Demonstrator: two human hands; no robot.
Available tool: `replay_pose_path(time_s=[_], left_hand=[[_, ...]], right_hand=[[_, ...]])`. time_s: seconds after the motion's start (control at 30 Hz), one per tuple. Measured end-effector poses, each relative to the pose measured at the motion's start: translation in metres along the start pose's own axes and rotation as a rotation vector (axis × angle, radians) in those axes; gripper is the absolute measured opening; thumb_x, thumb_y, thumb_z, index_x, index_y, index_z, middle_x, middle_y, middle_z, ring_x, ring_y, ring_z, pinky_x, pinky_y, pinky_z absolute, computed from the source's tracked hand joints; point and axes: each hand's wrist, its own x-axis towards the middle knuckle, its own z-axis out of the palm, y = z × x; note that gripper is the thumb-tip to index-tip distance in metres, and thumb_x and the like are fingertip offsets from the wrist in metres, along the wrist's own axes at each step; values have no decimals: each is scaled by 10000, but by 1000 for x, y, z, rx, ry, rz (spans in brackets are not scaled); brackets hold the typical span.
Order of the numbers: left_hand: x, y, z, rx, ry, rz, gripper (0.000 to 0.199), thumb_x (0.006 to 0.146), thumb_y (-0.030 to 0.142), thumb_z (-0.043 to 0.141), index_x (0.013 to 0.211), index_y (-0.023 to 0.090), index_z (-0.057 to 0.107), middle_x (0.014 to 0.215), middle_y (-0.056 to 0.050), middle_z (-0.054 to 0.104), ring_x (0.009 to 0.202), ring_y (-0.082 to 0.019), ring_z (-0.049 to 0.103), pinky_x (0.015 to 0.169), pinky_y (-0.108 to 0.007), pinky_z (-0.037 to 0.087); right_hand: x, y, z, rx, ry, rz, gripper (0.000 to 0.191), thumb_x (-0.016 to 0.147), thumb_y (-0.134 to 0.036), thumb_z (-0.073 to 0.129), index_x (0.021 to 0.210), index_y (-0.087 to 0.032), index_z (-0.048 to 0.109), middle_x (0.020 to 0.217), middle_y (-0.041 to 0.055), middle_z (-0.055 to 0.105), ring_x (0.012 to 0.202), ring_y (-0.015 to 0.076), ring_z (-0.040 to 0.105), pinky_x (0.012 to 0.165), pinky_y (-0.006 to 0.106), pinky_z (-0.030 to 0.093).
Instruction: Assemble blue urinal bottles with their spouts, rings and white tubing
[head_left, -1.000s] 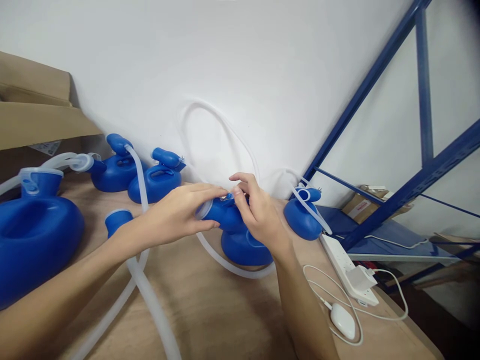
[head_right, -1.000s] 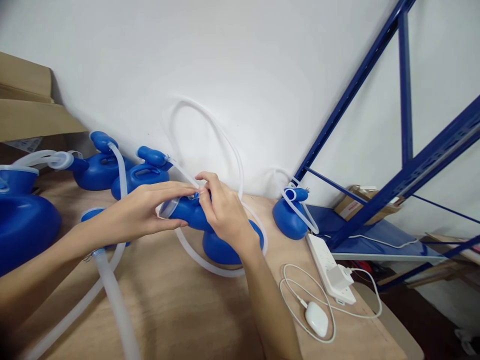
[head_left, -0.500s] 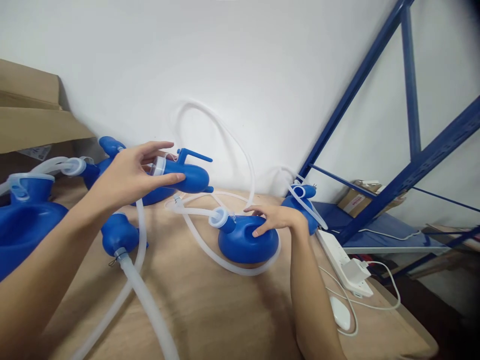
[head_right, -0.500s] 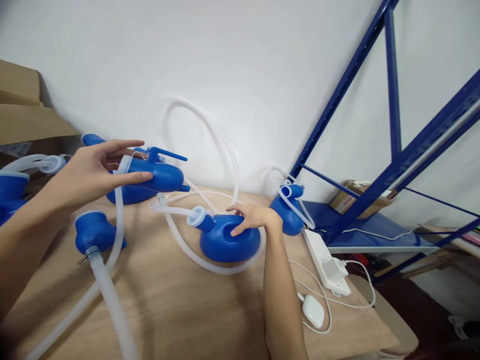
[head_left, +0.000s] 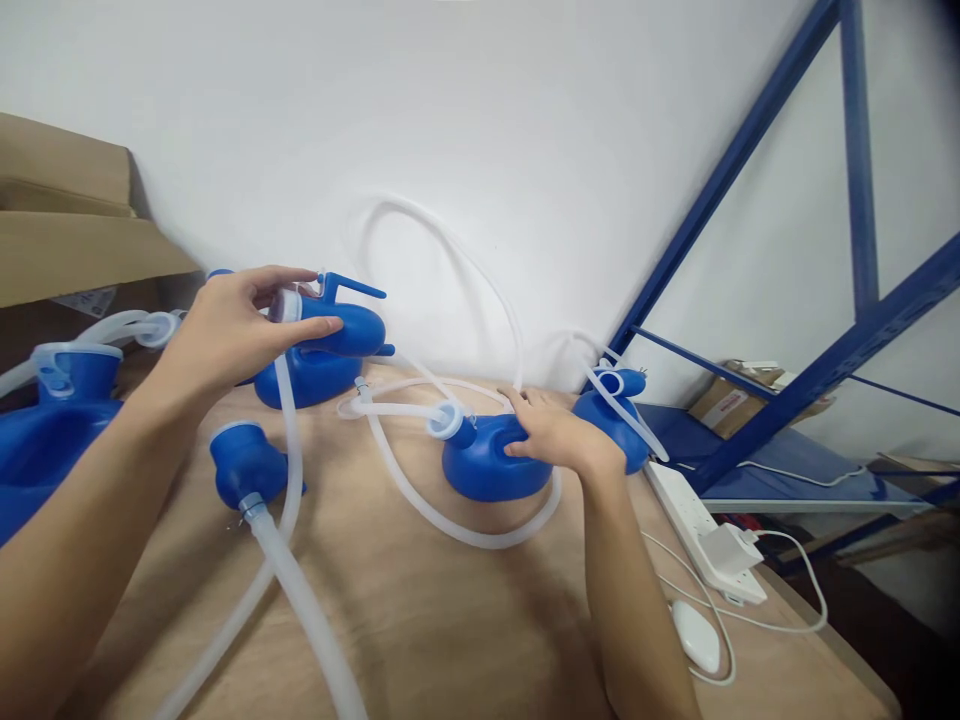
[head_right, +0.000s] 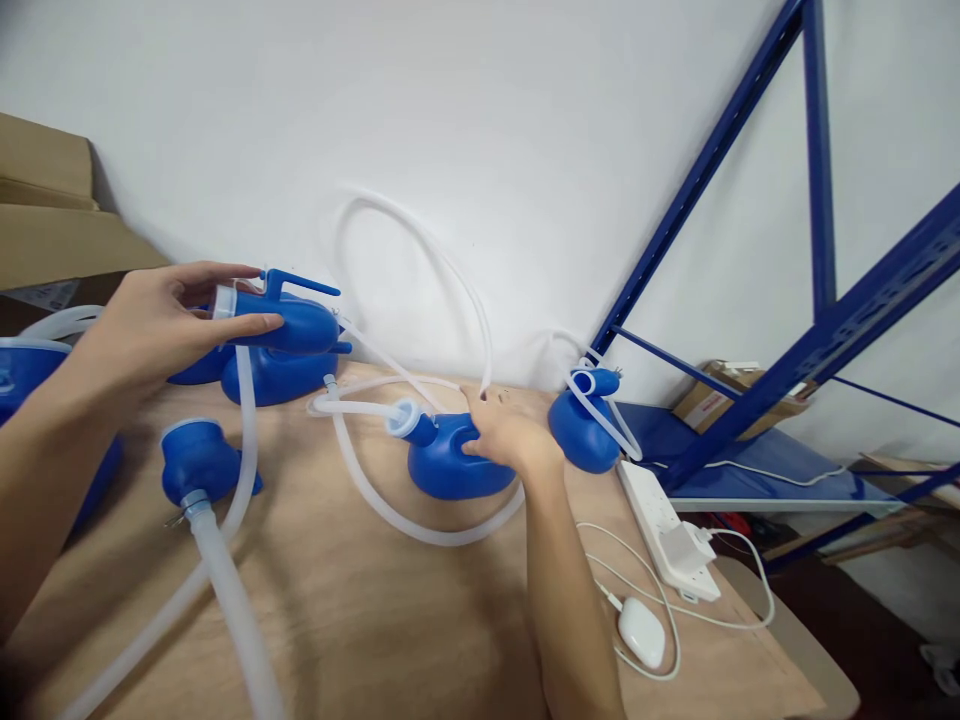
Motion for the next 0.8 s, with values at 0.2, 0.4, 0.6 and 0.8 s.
replay_pose_path(time_s=[0.2,0.4,0.6,0.8], left_hand=[[-4,19,-1,-27,80,-56,622,834,497,800,1371,194,715,1104,-25,777,736,-118,424,674,-222,384],[-10,27,-6,-8,88,20,599,838,502,788,1353,205,714,1102,-18,774,686,-111,438,684,-236,400],[-19,32,9,57,-217,211,580,858,570,744,1335,241,716,950,7,770,674,-162,539,666,-273,422],[-33,48,12,29,-193,293,620,869,591,717,1370,227,697,1102,-28,793,661,-158,564,661,-293,440]], right_hand=[[-3,-106,41,-14,-130,-428,479,994,-610,594,1180,-183,706,1108,168,778,1074,373,747,912,501,589],[54,-126,108,-24,-8,-401,454,1017,-183,473,1455,-128,581,1156,224,768,1030,381,756,839,492,587],[30,-101,56,117,-146,-692,359,922,-240,638,1277,-248,684,873,14,752,826,225,704,720,313,524],[-10,-66,5,182,-143,-812,476,926,-63,630,1362,-253,627,884,-35,738,706,136,681,651,234,529]])
